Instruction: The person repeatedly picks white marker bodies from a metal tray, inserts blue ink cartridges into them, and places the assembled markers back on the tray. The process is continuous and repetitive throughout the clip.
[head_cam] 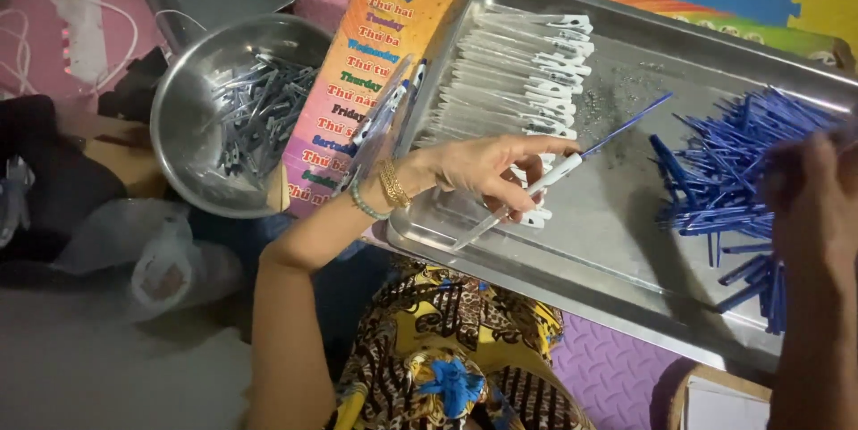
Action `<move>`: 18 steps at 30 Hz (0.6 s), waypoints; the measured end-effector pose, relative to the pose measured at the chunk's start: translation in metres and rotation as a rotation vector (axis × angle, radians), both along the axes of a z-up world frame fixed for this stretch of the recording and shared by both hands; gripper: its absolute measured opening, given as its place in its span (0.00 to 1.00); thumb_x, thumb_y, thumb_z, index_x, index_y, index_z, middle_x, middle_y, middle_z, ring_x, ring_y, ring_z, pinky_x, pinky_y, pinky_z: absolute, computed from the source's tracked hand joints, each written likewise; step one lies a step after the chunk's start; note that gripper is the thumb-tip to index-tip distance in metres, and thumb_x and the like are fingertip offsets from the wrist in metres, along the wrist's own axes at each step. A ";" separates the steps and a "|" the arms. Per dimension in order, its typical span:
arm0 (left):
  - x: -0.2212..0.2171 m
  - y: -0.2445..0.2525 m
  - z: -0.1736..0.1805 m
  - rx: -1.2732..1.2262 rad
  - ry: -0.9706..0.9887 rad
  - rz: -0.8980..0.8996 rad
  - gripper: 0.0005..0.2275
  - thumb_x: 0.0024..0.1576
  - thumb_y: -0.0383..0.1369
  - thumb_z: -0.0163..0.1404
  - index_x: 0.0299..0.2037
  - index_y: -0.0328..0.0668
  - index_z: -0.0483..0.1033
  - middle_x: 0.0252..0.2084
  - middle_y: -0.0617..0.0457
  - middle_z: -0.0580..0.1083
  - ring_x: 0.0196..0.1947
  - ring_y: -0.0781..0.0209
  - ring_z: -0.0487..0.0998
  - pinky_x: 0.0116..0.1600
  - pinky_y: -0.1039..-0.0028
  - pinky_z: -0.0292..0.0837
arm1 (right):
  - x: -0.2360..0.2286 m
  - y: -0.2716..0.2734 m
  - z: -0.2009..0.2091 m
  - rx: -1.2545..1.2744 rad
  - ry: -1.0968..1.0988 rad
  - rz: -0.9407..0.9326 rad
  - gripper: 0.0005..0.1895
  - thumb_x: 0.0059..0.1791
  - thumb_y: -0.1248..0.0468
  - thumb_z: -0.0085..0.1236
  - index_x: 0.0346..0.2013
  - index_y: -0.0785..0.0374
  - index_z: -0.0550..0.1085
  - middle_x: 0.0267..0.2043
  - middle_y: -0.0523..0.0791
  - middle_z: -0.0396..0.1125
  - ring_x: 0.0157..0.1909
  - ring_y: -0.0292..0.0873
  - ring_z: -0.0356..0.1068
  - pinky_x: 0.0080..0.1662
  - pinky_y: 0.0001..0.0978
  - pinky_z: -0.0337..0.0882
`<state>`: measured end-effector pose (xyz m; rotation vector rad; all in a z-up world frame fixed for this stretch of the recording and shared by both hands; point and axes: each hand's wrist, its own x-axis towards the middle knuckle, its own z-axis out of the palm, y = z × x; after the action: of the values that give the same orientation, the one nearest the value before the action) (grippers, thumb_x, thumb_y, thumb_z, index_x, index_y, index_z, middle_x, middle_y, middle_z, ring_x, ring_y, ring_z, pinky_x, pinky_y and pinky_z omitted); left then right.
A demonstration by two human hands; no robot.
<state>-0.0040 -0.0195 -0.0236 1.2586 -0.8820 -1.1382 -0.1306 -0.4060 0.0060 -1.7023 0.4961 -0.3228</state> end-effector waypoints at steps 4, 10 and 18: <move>0.003 0.001 0.003 0.047 0.101 0.017 0.42 0.61 0.24 0.60 0.84 0.57 0.50 0.46 0.47 0.74 0.38 0.50 0.89 0.42 0.63 0.94 | -0.021 -0.020 -0.026 -0.667 0.120 0.079 0.13 0.75 0.65 0.52 0.69 0.72 0.63 0.55 0.59 0.63 0.48 0.55 0.67 0.45 0.46 0.68; 0.004 -0.010 0.019 0.120 0.157 0.067 0.43 0.58 0.19 0.59 0.84 0.55 0.53 0.44 0.43 0.74 0.37 0.48 0.88 0.40 0.63 0.93 | -0.016 0.003 -0.013 -0.654 -0.022 0.178 0.20 0.74 0.55 0.52 0.67 0.73 0.73 0.52 0.55 0.68 0.46 0.48 0.65 0.44 0.43 0.64; 0.021 -0.030 0.045 0.218 -0.109 -0.072 0.42 0.62 0.24 0.58 0.85 0.49 0.47 0.38 0.45 0.82 0.28 0.63 0.87 0.28 0.82 0.84 | 0.054 0.076 -0.023 0.279 0.008 0.480 0.24 0.62 0.52 0.56 0.62 0.71 0.73 0.34 0.42 0.65 0.21 0.29 0.49 0.26 0.24 0.47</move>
<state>0.0170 -0.0499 0.0209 1.4887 -0.9085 -1.2588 -0.0764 -0.3302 -0.0168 -1.4933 0.1184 0.0987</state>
